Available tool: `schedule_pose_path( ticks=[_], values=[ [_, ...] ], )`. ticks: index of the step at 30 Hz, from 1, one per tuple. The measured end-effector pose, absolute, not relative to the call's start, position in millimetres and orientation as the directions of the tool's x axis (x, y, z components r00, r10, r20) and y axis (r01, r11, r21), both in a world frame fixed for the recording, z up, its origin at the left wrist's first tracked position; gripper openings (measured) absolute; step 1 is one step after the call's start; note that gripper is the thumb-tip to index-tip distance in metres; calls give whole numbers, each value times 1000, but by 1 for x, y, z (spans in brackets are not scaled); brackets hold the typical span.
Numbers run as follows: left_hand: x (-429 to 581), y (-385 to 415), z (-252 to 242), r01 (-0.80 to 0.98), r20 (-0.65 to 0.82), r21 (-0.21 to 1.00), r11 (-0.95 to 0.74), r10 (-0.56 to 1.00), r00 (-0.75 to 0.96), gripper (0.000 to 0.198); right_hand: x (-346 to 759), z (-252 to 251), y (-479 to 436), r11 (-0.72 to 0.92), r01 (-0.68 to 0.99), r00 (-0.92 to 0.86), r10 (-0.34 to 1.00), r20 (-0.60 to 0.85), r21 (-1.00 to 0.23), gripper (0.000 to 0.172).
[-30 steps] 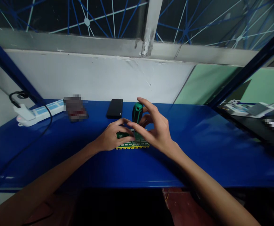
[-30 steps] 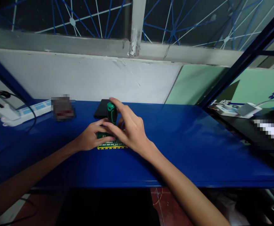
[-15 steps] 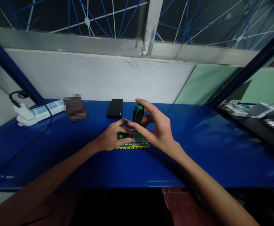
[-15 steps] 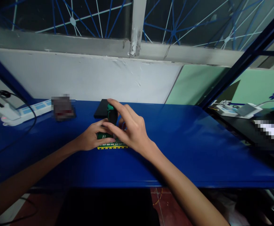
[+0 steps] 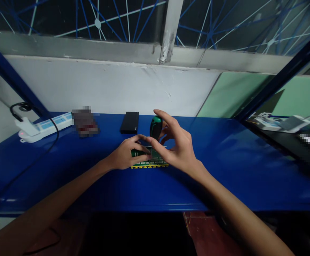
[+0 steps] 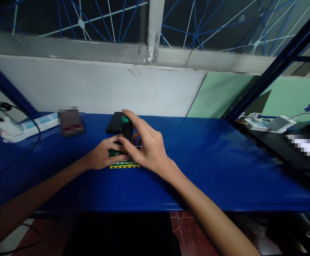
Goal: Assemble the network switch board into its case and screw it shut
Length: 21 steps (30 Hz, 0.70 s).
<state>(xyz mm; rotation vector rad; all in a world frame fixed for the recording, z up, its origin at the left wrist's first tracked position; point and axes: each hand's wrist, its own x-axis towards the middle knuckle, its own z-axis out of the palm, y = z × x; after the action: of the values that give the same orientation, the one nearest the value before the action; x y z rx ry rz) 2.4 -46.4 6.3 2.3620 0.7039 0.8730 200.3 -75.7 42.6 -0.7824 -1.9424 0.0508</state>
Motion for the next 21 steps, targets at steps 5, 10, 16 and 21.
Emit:
schedule_pose_path(
  ticks=[5, 10, 16, 21],
  values=[
    [2, -44, 2, 211, 475, 675, -707, 635, 609, 14, 199, 44, -78, 790, 505, -315, 545, 777, -349, 61],
    [1, -41, 0, 220, 449, 672, -707, 625, 638, 11, 198, 44, -80, 792, 464, -338, 572, 747, -396, 59],
    [0, -42, 3, 244, 401, 646, -723, 593, 698, 15, 199, 43, -78, 780, 436, -313, 599, 736, -449, 61],
    [2, -45, 5, 255, 405, 627, -736, 587, 701, 16, 199, 44, -77, 782, 456, -329, 592, 736, -426, 58]
  ],
)
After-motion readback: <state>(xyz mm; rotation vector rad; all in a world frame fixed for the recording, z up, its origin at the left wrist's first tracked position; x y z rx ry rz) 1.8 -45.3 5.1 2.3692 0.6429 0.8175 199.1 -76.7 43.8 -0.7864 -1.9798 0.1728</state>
